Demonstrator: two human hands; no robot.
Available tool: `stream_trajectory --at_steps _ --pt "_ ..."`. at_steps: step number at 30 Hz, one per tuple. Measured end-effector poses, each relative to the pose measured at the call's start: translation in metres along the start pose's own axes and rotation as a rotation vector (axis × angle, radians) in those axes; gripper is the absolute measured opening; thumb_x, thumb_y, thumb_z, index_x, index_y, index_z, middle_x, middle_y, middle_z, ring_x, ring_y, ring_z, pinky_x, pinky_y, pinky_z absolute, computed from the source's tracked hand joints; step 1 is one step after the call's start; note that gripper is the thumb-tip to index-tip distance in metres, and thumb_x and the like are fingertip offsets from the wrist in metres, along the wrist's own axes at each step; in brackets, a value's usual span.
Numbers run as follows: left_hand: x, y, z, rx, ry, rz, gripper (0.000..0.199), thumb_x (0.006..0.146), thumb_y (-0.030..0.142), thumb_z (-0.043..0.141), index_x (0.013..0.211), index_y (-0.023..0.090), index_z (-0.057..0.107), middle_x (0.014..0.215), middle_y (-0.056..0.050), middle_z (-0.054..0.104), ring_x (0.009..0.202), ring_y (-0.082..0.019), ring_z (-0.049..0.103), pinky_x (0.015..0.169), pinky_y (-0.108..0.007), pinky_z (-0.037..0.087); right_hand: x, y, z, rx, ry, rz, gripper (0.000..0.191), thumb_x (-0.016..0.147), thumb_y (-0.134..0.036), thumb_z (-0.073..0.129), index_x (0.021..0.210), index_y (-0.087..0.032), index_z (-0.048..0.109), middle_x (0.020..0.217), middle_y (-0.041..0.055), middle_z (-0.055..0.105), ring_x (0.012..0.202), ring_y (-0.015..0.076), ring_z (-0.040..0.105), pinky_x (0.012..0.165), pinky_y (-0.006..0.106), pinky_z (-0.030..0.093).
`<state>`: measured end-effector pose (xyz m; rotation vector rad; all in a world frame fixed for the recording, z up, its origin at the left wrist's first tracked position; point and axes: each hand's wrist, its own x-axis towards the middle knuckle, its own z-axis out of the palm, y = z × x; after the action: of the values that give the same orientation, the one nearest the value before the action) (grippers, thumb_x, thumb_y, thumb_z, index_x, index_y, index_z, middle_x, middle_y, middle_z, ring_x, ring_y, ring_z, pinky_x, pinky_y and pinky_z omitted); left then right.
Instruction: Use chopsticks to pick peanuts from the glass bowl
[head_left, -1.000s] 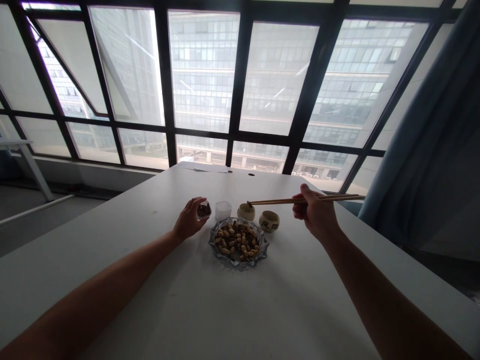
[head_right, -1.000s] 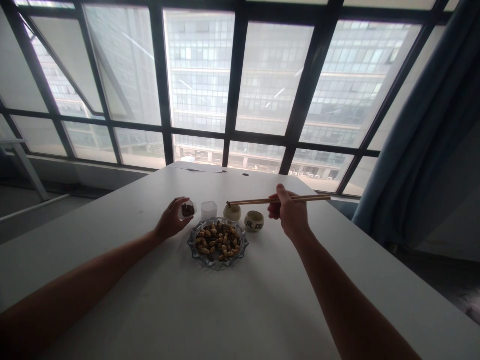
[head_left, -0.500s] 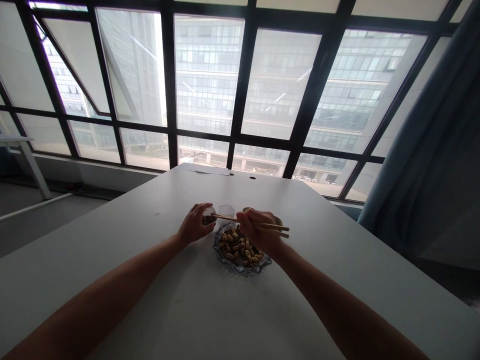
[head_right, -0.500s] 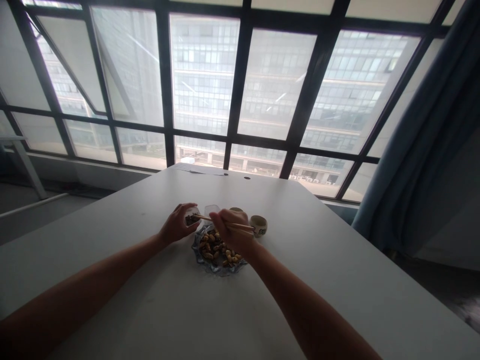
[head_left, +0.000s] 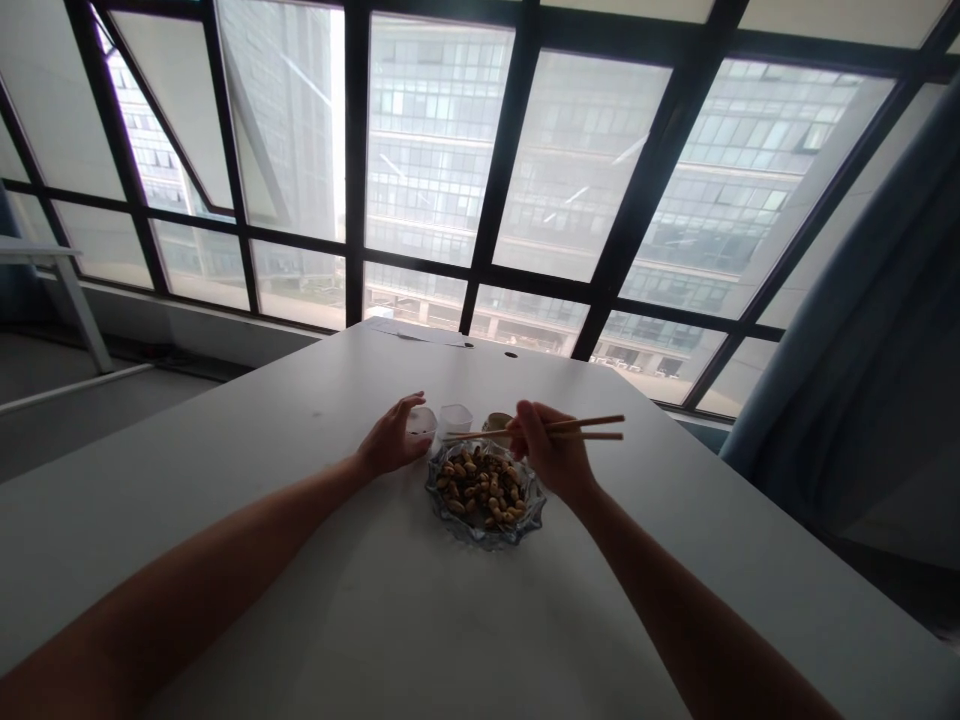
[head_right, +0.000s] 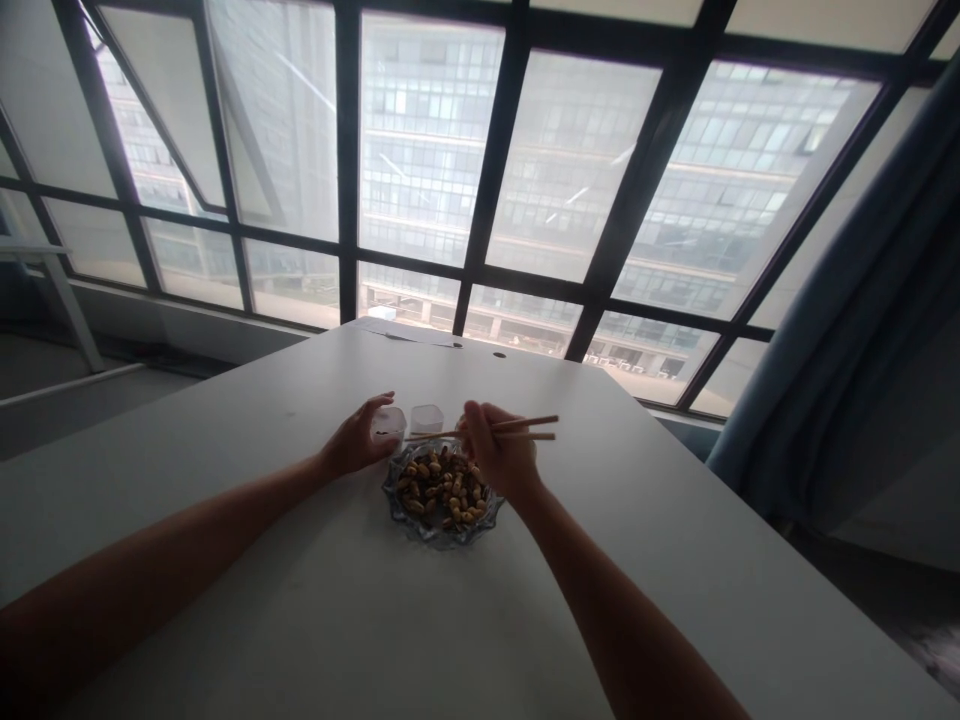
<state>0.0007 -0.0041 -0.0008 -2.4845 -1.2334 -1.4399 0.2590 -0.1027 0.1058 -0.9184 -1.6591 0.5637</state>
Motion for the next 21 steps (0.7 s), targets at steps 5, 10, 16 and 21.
stream_trajectory --at_steps 5,10,16,21 --pt "-0.001 -0.005 0.003 0.019 0.002 -0.076 0.069 0.073 0.031 0.07 0.134 0.022 0.039 0.138 -0.012 0.055 0.123 -0.026 0.058 0.104 -0.045 0.049 0.001 -0.01 -0.033 0.025 -0.197 0.228 0.063 0.078 -0.076 0.057 0.056 -0.017 0.059 0.036 -0.0002 0.052 0.028 0.0103 0.046 0.029 0.02 0.034" --pt "-0.002 -0.006 0.004 0.074 -0.067 -0.206 0.079 0.075 0.041 0.071 0.141 0.022 0.032 0.136 -0.015 0.057 0.101 -0.025 0.068 0.088 -0.043 0.056 -0.006 -0.011 -0.026 -0.062 -0.455 0.291 0.057 0.082 -0.07 0.057 0.061 -0.017 0.059 0.04 -0.0014 0.055 0.031 0.0102 0.05 0.032 0.019 0.038" --pt "0.0 -0.001 0.002 0.263 -0.165 -0.369 0.081 0.08 0.054 0.065 0.144 0.02 0.03 0.112 -0.012 0.069 0.097 -0.029 0.069 0.084 -0.043 0.054 -0.01 0.005 -0.018 -0.145 -0.378 0.127 0.049 0.09 -0.063 0.05 0.067 -0.019 0.056 0.05 -0.001 0.059 0.041 0.0118 0.057 0.039 0.02 0.044" --pt "0.002 0.002 0.0 0.281 -0.204 -0.381 0.072 0.082 0.054 0.063 0.14 0.019 0.038 0.121 -0.015 0.066 0.107 -0.03 0.066 0.091 -0.042 0.052 -0.004 0.005 -0.037 -0.142 -0.252 0.133 0.057 0.087 -0.069 0.05 0.064 -0.018 0.057 0.044 -0.0008 0.056 0.037 0.0111 0.053 0.037 0.02 0.041"
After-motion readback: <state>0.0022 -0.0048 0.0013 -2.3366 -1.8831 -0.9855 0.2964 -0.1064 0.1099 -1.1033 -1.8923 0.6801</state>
